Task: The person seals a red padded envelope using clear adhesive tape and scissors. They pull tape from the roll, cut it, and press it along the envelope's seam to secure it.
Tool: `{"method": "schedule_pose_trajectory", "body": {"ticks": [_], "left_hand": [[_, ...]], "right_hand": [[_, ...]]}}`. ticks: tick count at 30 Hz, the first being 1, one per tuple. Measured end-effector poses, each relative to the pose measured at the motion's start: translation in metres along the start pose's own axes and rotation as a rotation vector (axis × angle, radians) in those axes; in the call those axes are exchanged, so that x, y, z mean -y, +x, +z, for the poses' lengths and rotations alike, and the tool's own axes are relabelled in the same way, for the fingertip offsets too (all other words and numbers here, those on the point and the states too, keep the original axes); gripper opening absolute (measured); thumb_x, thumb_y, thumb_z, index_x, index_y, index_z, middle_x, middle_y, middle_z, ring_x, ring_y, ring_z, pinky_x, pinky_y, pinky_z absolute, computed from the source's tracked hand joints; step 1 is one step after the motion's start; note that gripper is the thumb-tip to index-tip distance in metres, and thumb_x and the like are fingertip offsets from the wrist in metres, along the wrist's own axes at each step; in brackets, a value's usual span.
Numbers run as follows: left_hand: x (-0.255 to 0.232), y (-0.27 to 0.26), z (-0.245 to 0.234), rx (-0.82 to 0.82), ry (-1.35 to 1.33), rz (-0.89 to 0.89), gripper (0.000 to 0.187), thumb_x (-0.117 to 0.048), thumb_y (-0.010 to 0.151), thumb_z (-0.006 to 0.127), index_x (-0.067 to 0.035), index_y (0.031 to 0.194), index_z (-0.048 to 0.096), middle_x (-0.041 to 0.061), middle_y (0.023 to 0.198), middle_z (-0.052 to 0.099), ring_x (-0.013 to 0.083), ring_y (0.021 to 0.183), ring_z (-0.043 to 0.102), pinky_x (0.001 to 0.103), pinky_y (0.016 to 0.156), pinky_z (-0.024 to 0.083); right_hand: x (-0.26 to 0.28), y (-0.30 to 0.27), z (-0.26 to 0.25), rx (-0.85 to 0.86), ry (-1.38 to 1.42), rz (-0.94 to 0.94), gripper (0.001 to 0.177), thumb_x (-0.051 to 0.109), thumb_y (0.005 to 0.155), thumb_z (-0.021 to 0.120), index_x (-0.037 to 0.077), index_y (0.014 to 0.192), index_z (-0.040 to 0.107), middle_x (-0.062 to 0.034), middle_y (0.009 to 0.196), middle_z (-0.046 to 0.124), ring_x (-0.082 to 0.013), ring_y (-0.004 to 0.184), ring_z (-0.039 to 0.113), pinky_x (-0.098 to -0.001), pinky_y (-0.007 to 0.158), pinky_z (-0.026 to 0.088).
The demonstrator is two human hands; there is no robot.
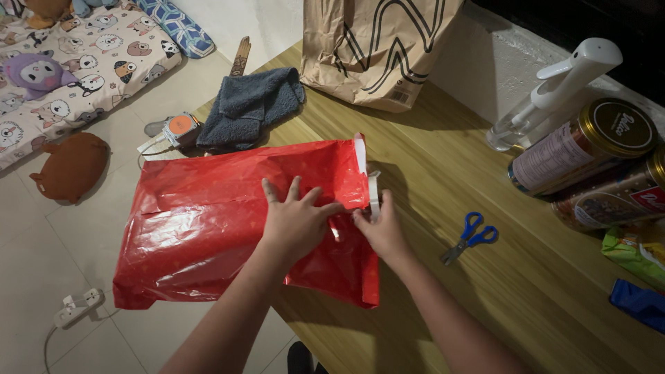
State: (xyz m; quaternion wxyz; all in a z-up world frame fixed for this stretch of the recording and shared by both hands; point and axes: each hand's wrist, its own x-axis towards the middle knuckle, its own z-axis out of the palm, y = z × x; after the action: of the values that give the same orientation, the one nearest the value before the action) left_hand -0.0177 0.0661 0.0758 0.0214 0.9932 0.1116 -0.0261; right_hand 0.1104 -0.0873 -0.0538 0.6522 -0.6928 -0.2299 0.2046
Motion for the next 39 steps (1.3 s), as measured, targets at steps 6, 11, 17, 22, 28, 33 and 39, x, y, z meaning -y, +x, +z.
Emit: {"method": "schedule_pose_trajectory", "body": {"ticks": [6, 11, 17, 22, 28, 33, 39], "left_hand": [[-0.012, 0.006, -0.003, 0.1, -0.047, 0.03, 0.047, -0.026, 0.091, 0.058, -0.047, 0.133, 0.059, 0.002, 0.143, 0.051, 0.0338, 0.141, 0.041, 0.081, 0.112, 0.018], [-0.011, 0.014, 0.007, 0.138, -0.034, -0.023, 0.049, -0.023, 0.094, 0.055, -0.048, 0.136, 0.057, 0.006, 0.154, 0.041, 0.0346, 0.146, 0.032, 0.078, 0.112, 0.018], [-0.001, 0.046, 0.017, 0.168, 0.15, 0.071, 0.054, -0.024, 0.095, 0.055, -0.043, 0.145, 0.048, 0.001, 0.163, 0.029, 0.0261, 0.155, 0.015, 0.073, 0.118, 0.01], [0.008, 0.056, 0.014, 0.27, 0.127, 0.058, 0.062, -0.038, 0.092, 0.062, -0.043, 0.149, 0.039, -0.001, 0.164, 0.025, 0.0256, 0.154, 0.015, 0.071, 0.119, 0.01], [0.009, 0.053, 0.016, 0.183, 0.059, 0.063, 0.062, -0.028, 0.09, 0.065, -0.039, 0.147, 0.045, 0.0, 0.159, 0.036, 0.0283, 0.151, 0.026, 0.071, 0.117, 0.016], [0.009, 0.051, 0.023, 0.123, 0.044, 0.085, 0.057, -0.024, 0.092, 0.062, -0.032, 0.146, 0.048, 0.0, 0.156, 0.04, 0.0292, 0.149, 0.031, 0.074, 0.115, 0.018], [0.01, 0.05, 0.024, 0.128, 0.015, 0.052, 0.054, -0.026, 0.094, 0.061, -0.03, 0.146, 0.048, 0.001, 0.157, 0.04, 0.0286, 0.148, 0.032, 0.077, 0.113, 0.018]], "right_hand": [[0.019, -0.016, -0.042, -0.297, -0.812, 0.037, 0.038, 0.02, 0.1, 0.067, 0.004, 0.128, 0.049, -0.0166, 0.102, 0.074, -0.0285, 0.091, 0.072, -0.0482, 0.089, 0.05], [0.019, -0.016, -0.077, -0.254, -1.136, 0.145, 0.066, 0.039, 0.087, 0.076, 0.0, 0.131, 0.045, -0.0207, 0.106, 0.07, -0.0393, 0.109, 0.062, -0.0604, 0.1, 0.036], [0.031, -0.02, -0.041, -0.45, -1.346, -0.295, 0.06, 0.046, 0.079, 0.074, 0.009, 0.124, 0.059, -0.0154, 0.118, 0.07, -0.037, 0.116, 0.057, -0.052, 0.094, 0.04], [0.054, -0.034, 0.012, -0.087, -0.988, -0.118, 0.014, 0.024, 0.094, 0.068, 0.015, 0.103, 0.072, -0.009, 0.109, 0.072, -0.0308, 0.11, 0.057, -0.048, 0.102, 0.042], [0.068, -0.022, 0.027, 0.004, -1.098, 0.145, 0.049, 0.005, 0.085, 0.065, 0.005, 0.133, 0.055, -0.0152, 0.114, 0.071, -0.0372, 0.122, 0.051, -0.0512, 0.109, 0.035], [0.066, -0.013, 0.026, 0.059, -1.098, 0.345, 0.046, 0.015, 0.088, 0.066, 0.0, 0.128, 0.051, -0.0187, 0.127, 0.065, -0.0412, 0.133, 0.043, -0.0555, 0.115, 0.028], [0.063, -0.01, 0.03, 0.065, -0.984, 0.425, 0.064, 0.005, 0.082, 0.066, 0.009, 0.142, 0.043, -0.0151, 0.131, 0.064, -0.0437, 0.135, 0.036, -0.0587, 0.118, 0.02]]}}
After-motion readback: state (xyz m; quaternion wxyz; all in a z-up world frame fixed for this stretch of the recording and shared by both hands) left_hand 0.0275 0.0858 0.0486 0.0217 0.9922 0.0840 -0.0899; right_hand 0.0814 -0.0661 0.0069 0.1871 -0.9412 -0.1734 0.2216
